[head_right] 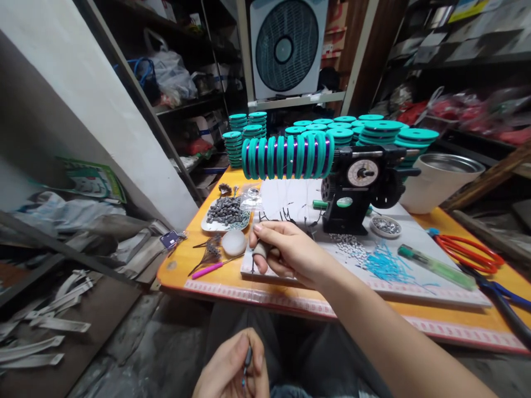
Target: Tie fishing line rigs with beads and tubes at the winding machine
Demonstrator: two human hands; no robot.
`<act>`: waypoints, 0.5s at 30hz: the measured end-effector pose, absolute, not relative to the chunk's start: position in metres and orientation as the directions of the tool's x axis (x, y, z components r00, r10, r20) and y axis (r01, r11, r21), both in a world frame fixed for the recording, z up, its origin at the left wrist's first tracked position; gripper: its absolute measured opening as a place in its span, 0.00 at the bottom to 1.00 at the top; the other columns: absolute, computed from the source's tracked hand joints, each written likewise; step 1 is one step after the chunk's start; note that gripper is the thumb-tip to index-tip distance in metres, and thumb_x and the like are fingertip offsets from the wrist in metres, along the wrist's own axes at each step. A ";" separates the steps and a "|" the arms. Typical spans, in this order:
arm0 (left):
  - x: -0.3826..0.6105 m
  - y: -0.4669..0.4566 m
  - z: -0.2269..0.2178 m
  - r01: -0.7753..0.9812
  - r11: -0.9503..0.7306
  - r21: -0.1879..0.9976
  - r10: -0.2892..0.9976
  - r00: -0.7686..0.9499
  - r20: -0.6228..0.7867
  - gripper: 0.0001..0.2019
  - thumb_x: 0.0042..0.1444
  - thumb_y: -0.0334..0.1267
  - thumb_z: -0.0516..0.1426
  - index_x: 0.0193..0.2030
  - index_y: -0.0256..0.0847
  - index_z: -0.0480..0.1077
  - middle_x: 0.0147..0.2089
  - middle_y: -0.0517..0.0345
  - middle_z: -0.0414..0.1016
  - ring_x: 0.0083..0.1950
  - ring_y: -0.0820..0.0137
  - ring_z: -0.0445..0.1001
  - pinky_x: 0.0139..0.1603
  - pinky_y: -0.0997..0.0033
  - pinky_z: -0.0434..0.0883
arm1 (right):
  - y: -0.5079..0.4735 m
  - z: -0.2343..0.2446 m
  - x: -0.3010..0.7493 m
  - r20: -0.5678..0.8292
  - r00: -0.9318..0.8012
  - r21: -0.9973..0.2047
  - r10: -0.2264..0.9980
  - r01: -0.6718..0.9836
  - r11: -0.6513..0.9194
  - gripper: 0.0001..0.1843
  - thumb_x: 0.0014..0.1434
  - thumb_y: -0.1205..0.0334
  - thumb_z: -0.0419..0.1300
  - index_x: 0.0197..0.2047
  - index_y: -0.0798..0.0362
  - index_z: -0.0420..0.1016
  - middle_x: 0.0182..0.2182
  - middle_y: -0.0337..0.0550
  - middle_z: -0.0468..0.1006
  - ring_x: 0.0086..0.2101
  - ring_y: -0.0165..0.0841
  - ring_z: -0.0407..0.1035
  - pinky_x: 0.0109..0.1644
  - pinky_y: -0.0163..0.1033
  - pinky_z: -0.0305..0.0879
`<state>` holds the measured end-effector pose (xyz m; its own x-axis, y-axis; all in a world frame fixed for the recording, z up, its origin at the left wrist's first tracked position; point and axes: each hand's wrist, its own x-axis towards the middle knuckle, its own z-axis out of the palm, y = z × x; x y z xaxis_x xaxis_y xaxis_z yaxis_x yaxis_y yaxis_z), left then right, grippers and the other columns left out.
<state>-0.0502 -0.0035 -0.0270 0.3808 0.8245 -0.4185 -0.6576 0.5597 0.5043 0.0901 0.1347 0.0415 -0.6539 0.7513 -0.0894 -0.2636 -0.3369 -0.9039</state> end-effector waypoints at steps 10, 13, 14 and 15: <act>-0.058 0.012 -0.043 -0.199 -0.013 0.980 0.990 0.132 0.040 0.19 0.59 0.52 0.56 0.35 0.38 0.80 0.29 0.51 0.80 0.34 0.67 0.75 0.40 0.70 0.66 | 0.140 0.042 0.093 -0.075 -0.653 -0.933 0.753 -0.220 -0.284 0.17 0.61 0.51 0.58 0.38 0.58 0.74 0.12 0.34 0.70 0.09 0.17 0.44 0.12 0.25 0.34; -0.061 0.025 -0.040 -0.103 -0.105 0.989 0.987 0.110 0.116 0.22 0.61 0.53 0.53 0.53 0.42 0.73 0.30 0.54 0.81 0.34 0.65 0.76 0.42 0.68 0.67 | 0.143 0.049 0.094 -0.066 -0.662 -0.950 0.747 -0.186 -0.249 0.19 0.63 0.50 0.57 0.44 0.59 0.76 0.12 0.33 0.70 0.09 0.18 0.44 0.13 0.26 0.35; -0.060 0.029 -0.036 -0.116 -0.097 0.989 0.990 0.096 0.108 0.23 0.61 0.53 0.52 0.57 0.41 0.70 0.32 0.54 0.81 0.34 0.65 0.76 0.43 0.66 0.68 | 0.144 0.052 0.094 -0.066 -0.667 -0.955 0.742 -0.173 -0.241 0.20 0.63 0.50 0.56 0.46 0.59 0.76 0.12 0.32 0.69 0.09 0.19 0.44 0.13 0.26 0.35; -0.060 0.034 -0.031 -0.133 -0.073 0.988 0.994 0.075 0.083 0.25 0.62 0.53 0.51 0.60 0.41 0.67 0.34 0.53 0.81 0.34 0.64 0.77 0.43 0.65 0.68 | 0.144 0.054 0.093 -0.067 -0.673 -0.959 0.737 -0.161 -0.234 0.21 0.63 0.50 0.56 0.47 0.59 0.75 0.11 0.32 0.69 0.09 0.19 0.43 0.13 0.26 0.35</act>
<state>-0.0597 0.0337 -0.0310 0.0751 0.9937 0.0834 -0.1333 -0.0729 0.9884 0.0932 0.1444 0.0539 -0.6730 0.7366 -0.0668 -0.1610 -0.2340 -0.9588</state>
